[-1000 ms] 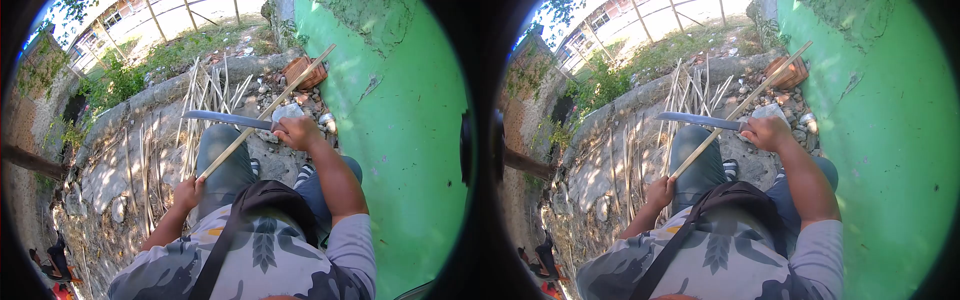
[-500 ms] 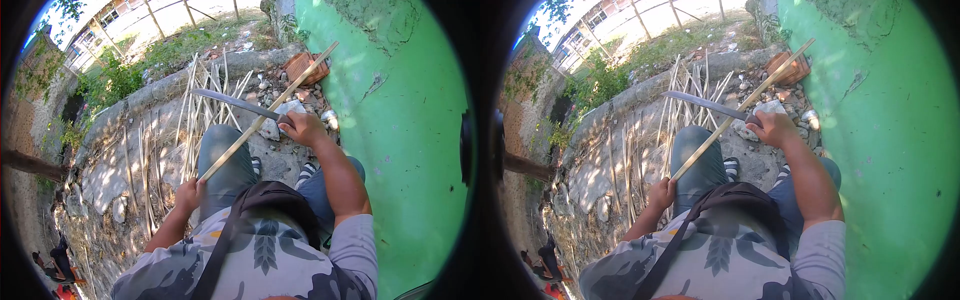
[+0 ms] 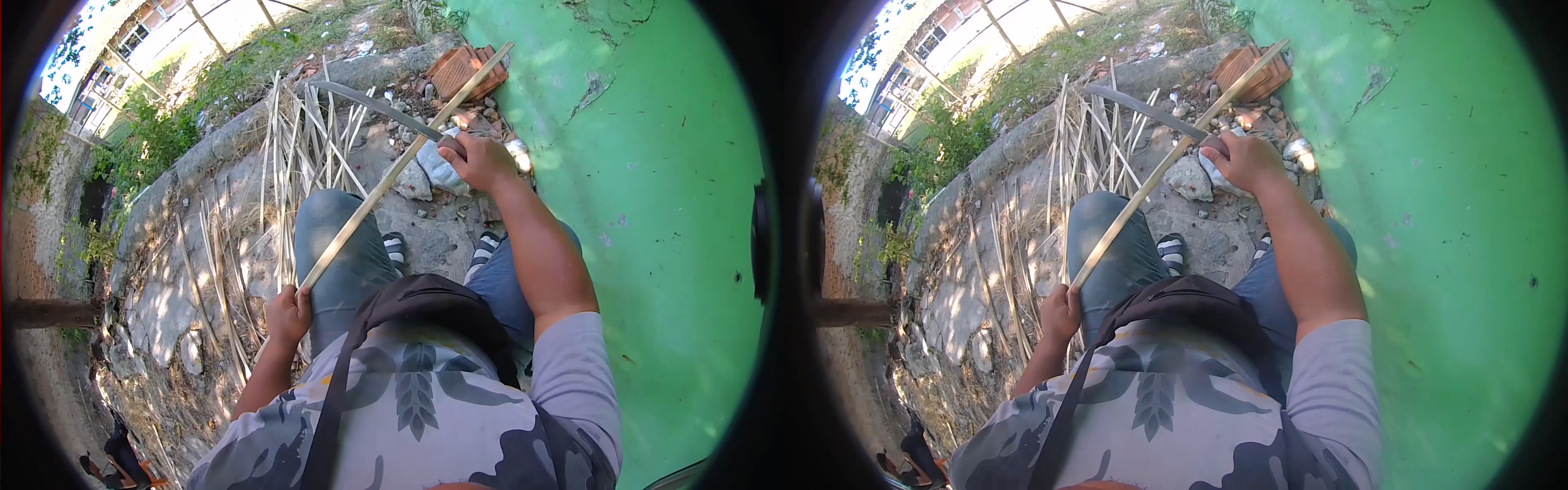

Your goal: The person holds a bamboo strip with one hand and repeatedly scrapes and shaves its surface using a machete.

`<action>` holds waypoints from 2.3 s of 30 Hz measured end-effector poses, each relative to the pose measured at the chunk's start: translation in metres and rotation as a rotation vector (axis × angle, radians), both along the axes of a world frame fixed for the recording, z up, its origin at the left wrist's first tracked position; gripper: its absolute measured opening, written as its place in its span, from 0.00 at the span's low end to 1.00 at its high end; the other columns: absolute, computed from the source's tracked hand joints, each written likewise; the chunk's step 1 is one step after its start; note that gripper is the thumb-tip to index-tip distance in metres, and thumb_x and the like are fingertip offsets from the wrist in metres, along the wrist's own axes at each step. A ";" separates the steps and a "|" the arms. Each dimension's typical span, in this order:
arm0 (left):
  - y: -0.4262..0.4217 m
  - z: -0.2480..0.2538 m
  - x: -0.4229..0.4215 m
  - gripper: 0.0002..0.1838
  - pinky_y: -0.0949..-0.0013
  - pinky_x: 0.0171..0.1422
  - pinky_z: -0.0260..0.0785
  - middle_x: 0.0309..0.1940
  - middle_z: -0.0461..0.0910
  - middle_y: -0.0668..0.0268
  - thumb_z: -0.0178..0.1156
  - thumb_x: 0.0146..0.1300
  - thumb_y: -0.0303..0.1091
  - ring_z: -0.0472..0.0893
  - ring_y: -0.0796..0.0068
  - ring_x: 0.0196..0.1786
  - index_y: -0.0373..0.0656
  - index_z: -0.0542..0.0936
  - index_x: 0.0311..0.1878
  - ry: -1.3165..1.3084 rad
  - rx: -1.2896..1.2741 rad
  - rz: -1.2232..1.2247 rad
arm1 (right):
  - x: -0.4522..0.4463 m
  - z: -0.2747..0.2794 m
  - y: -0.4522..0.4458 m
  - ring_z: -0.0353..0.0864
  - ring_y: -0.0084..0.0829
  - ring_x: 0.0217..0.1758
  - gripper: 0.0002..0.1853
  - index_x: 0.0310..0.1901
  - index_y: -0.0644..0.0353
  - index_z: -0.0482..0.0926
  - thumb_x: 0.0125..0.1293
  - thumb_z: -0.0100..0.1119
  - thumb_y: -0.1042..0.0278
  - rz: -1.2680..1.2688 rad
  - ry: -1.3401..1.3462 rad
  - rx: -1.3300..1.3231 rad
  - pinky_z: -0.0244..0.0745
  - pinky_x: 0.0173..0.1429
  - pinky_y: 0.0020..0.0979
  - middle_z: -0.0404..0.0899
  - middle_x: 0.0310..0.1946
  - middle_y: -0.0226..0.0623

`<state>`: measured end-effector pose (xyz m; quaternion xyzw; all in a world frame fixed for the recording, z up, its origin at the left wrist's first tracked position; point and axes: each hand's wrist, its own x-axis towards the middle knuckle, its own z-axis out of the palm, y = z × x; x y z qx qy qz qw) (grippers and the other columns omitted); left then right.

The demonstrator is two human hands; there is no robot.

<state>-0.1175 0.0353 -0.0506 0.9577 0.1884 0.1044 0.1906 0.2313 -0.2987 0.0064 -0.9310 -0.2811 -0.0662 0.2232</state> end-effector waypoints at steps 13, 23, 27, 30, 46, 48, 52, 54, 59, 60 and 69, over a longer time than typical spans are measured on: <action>0.005 -0.017 -0.002 0.25 0.45 0.31 0.66 0.21 0.75 0.45 0.55 0.75 0.50 0.77 0.36 0.28 0.39 0.72 0.28 -0.034 -0.077 -0.002 | -0.017 0.018 0.010 0.88 0.50 0.38 0.27 0.40 0.56 0.81 0.70 0.58 0.34 0.164 0.015 -0.057 0.80 0.44 0.50 0.87 0.31 0.42; 0.006 -0.007 0.002 0.25 0.44 0.32 0.67 0.21 0.76 0.46 0.56 0.75 0.52 0.77 0.36 0.27 0.40 0.73 0.27 -0.006 0.005 -0.012 | -0.019 0.017 0.000 0.87 0.54 0.36 0.28 0.38 0.56 0.81 0.71 0.56 0.33 -0.004 0.008 0.003 0.80 0.42 0.52 0.87 0.31 0.46; 0.006 -0.016 0.003 0.26 0.44 0.32 0.66 0.21 0.75 0.45 0.55 0.75 0.52 0.77 0.35 0.28 0.40 0.72 0.27 -0.035 -0.036 -0.017 | -0.036 0.024 0.009 0.87 0.52 0.34 0.26 0.37 0.54 0.80 0.69 0.59 0.34 0.255 -0.094 0.031 0.79 0.40 0.51 0.86 0.28 0.45; 0.007 -0.019 0.002 0.26 0.44 0.32 0.66 0.21 0.75 0.45 0.55 0.75 0.51 0.77 0.34 0.28 0.39 0.71 0.27 -0.049 -0.058 -0.010 | -0.036 0.037 0.010 0.87 0.51 0.35 0.27 0.37 0.53 0.81 0.68 0.59 0.33 0.345 -0.159 -0.054 0.79 0.40 0.50 0.86 0.28 0.44; 0.006 -0.007 0.003 0.26 0.42 0.33 0.69 0.22 0.78 0.45 0.55 0.73 0.54 0.79 0.35 0.29 0.40 0.74 0.28 -0.022 0.017 -0.016 | -0.032 0.025 0.001 0.87 0.50 0.33 0.25 0.36 0.53 0.81 0.67 0.61 0.35 0.166 -0.147 0.097 0.80 0.41 0.50 0.85 0.26 0.43; 0.007 -0.011 0.004 0.27 0.41 0.33 0.69 0.23 0.78 0.45 0.55 0.73 0.55 0.79 0.35 0.29 0.40 0.74 0.28 -0.037 0.013 -0.023 | -0.038 0.030 0.006 0.87 0.49 0.31 0.24 0.34 0.53 0.81 0.65 0.65 0.37 0.250 -0.211 0.035 0.80 0.39 0.48 0.84 0.26 0.43; 0.007 -0.015 0.003 0.27 0.41 0.33 0.69 0.23 0.79 0.45 0.55 0.73 0.56 0.79 0.35 0.29 0.40 0.74 0.28 -0.023 0.011 0.006 | -0.035 0.035 0.010 0.86 0.48 0.31 0.23 0.34 0.52 0.81 0.62 0.68 0.37 0.341 -0.309 -0.036 0.79 0.38 0.48 0.83 0.24 0.41; 0.006 -0.014 0.003 0.27 0.41 0.33 0.69 0.23 0.79 0.45 0.55 0.73 0.56 0.80 0.35 0.29 0.40 0.74 0.28 -0.019 0.009 0.016 | -0.028 0.031 0.005 0.86 0.49 0.32 0.25 0.34 0.53 0.80 0.62 0.67 0.36 0.319 -0.284 -0.009 0.79 0.38 0.49 0.83 0.24 0.42; 0.006 -0.007 0.002 0.27 0.42 0.33 0.69 0.22 0.78 0.47 0.56 0.72 0.56 0.80 0.36 0.29 0.40 0.73 0.27 -0.012 0.021 0.014 | -0.010 0.020 0.000 0.88 0.51 0.37 0.27 0.39 0.53 0.82 0.69 0.57 0.32 -0.054 -0.037 -0.086 0.81 0.42 0.51 0.87 0.31 0.43; 0.006 -0.005 0.002 0.27 0.42 0.33 0.69 0.22 0.78 0.47 0.56 0.72 0.55 0.80 0.36 0.29 0.40 0.73 0.27 -0.010 0.011 0.009 | -0.012 0.020 -0.001 0.88 0.51 0.37 0.27 0.39 0.53 0.82 0.69 0.57 0.32 -0.073 -0.031 -0.081 0.81 0.42 0.51 0.87 0.31 0.43; 0.008 -0.010 0.003 0.26 0.42 0.32 0.69 0.21 0.77 0.47 0.56 0.73 0.53 0.79 0.36 0.28 0.40 0.72 0.26 -0.047 0.016 -0.041 | -0.032 0.024 0.002 0.87 0.50 0.33 0.24 0.35 0.53 0.81 0.66 0.64 0.36 0.187 -0.211 0.031 0.80 0.40 0.50 0.85 0.27 0.43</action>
